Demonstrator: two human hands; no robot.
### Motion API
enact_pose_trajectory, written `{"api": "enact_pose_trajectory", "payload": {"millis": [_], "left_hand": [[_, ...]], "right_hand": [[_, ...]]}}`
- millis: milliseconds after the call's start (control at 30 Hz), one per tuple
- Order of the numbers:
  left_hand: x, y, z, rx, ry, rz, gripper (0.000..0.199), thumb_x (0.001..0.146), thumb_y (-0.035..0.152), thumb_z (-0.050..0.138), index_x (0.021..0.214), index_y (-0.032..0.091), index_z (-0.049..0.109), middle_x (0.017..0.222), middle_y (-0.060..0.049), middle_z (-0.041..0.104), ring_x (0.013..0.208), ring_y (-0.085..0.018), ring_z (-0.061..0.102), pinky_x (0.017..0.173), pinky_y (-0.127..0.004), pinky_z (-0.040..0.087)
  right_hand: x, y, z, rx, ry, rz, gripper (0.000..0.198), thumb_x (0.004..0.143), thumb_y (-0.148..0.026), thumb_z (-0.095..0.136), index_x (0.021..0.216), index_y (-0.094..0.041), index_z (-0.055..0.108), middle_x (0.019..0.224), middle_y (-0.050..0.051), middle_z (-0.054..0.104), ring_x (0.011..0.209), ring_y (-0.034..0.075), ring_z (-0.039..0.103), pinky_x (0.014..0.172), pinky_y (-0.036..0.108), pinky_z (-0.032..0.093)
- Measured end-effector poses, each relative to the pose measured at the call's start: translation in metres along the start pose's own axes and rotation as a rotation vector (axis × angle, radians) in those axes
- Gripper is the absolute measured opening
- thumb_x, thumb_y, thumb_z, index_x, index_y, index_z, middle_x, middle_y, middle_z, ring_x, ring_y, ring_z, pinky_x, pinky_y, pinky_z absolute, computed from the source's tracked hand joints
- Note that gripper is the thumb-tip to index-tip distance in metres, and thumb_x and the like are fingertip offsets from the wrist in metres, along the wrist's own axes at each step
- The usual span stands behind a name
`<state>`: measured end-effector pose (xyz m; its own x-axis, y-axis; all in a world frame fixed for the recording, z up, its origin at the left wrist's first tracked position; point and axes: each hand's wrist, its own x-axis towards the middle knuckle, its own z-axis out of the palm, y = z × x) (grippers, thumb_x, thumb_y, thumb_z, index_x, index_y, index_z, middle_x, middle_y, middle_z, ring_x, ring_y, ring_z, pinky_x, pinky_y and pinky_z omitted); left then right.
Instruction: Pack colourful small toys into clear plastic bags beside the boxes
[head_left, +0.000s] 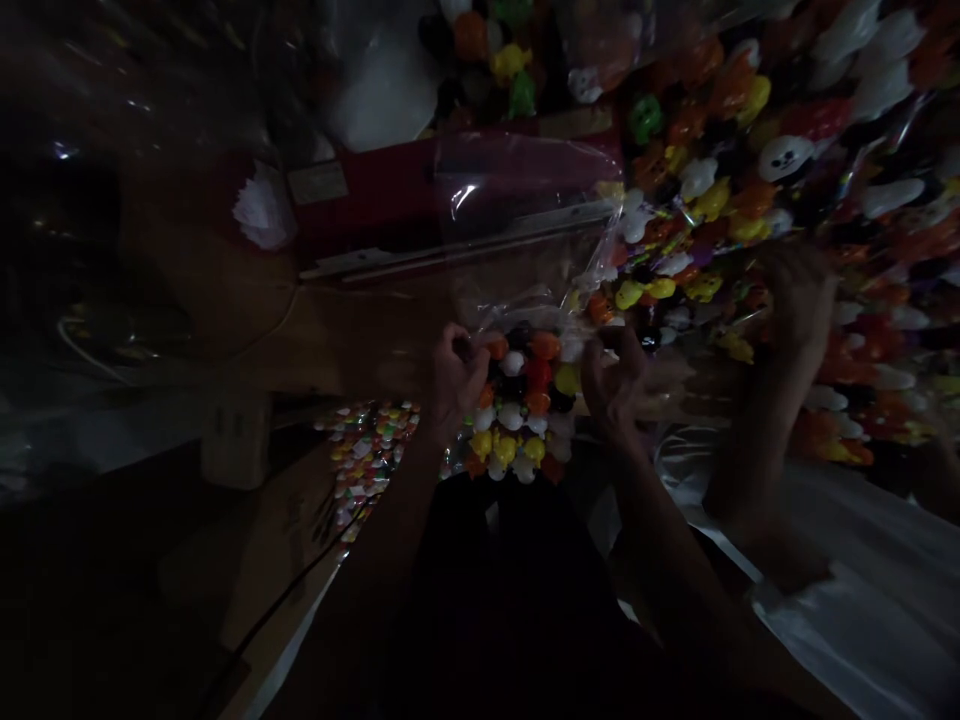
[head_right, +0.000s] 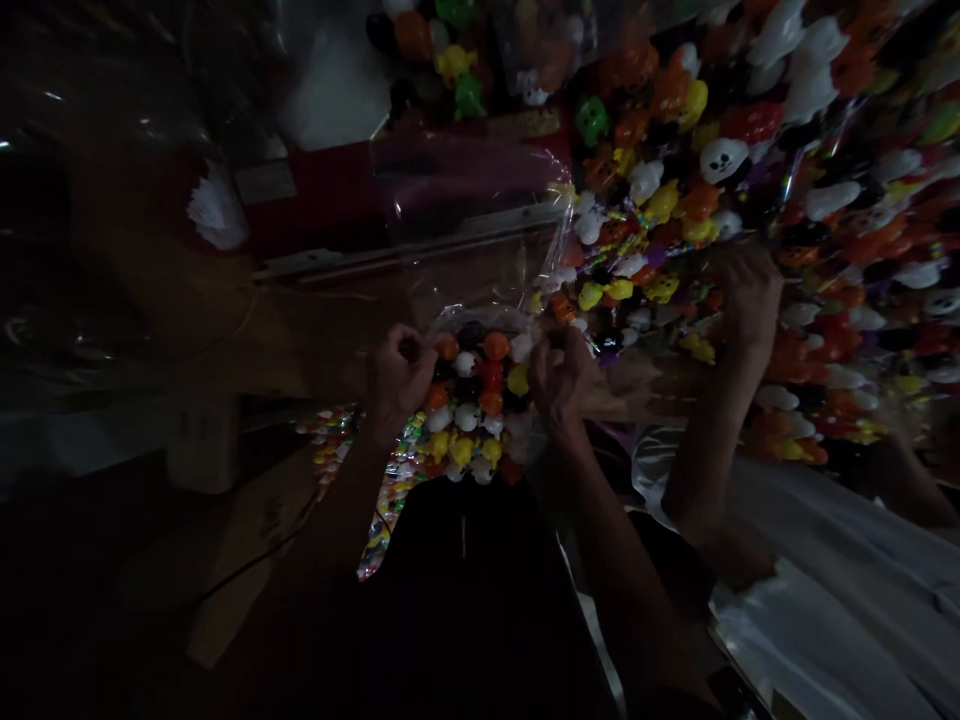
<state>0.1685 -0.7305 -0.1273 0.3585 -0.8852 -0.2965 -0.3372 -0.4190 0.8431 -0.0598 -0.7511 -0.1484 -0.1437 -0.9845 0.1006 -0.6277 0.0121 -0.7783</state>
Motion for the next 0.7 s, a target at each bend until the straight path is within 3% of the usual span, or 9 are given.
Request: {"api": "enact_pose_trajectory", "payload": {"millis": [133, 233, 300, 400, 533, 700], "left_hand": [[-0.010, -0.003, -0.004, 0.166, -0.029, 0.243, 0.016, 0.081, 0.018, 0.065, 0.080, 0.023, 0.049, 0.076, 0.001, 0.056, 0.071, -0.016, 0.054, 0.071, -0.029, 0.048], [-0.013, -0.014, -0.018, 0.175, -0.112, 0.433, 0.010, 0.093, 0.027, 0.063, 0.087, 0.022, 0.057, 0.091, -0.003, 0.065, 0.084, -0.017, 0.062, 0.081, -0.029, 0.052], [-0.011, -0.023, -0.030, 0.167, -0.191, 0.503, 0.016, 0.100, 0.036, 0.061, 0.094, 0.022, 0.063, 0.098, -0.005, 0.068, 0.090, -0.018, 0.065, 0.086, -0.028, 0.053], [-0.006, -0.037, -0.048, 0.226, -0.263, 0.557, 0.027, 0.107, 0.043, 0.055, 0.102, 0.021, 0.070, 0.101, -0.007, 0.071, 0.094, -0.019, 0.067, 0.089, -0.029, 0.054], [-0.011, -0.059, -0.059, 0.401, -0.231, 0.632, 0.039, 0.111, 0.047, 0.046, 0.102, 0.020, 0.072, 0.096, -0.009, 0.071, 0.089, -0.021, 0.068, 0.086, -0.032, 0.053], [-0.044, -0.080, -0.054, 0.493, -0.279, 0.722, 0.034, 0.112, 0.031, 0.042, 0.095, 0.020, 0.069, 0.090, -0.010, 0.071, 0.089, -0.021, 0.069, 0.082, -0.032, 0.053]], "right_hand": [[-0.006, 0.011, -0.010, -0.188, 0.012, -0.294, 0.012, 0.102, -0.025, 0.050, 0.100, -0.022, 0.061, 0.096, 0.009, 0.066, 0.096, 0.025, 0.065, 0.097, 0.048, 0.054], [-0.007, 0.020, -0.025, -0.236, -0.098, -0.425, 0.017, 0.101, -0.020, 0.048, 0.106, -0.023, 0.064, 0.099, 0.009, 0.068, 0.102, 0.025, 0.066, 0.100, 0.050, 0.054], [-0.011, 0.023, -0.035, -0.233, -0.189, -0.484, 0.022, 0.100, -0.017, 0.047, 0.110, -0.024, 0.065, 0.099, 0.009, 0.069, 0.101, 0.025, 0.066, 0.097, 0.048, 0.054], [-0.023, 0.026, -0.042, -0.237, -0.309, -0.499, 0.020, 0.102, -0.017, 0.048, 0.109, -0.023, 0.066, 0.099, 0.009, 0.070, 0.095, 0.024, 0.065, 0.094, 0.045, 0.053], [-0.040, 0.028, -0.042, -0.229, -0.363, -0.498, 0.017, 0.103, -0.019, 0.050, 0.103, -0.024, 0.066, 0.096, 0.008, 0.070, 0.090, 0.023, 0.063, 0.092, 0.043, 0.051], [-0.056, 0.032, -0.050, -0.204, -0.400, -0.523, 0.015, 0.100, -0.015, 0.054, 0.103, -0.024, 0.066, 0.100, 0.006, 0.071, 0.093, 0.022, 0.062, 0.094, 0.043, 0.049]]}}
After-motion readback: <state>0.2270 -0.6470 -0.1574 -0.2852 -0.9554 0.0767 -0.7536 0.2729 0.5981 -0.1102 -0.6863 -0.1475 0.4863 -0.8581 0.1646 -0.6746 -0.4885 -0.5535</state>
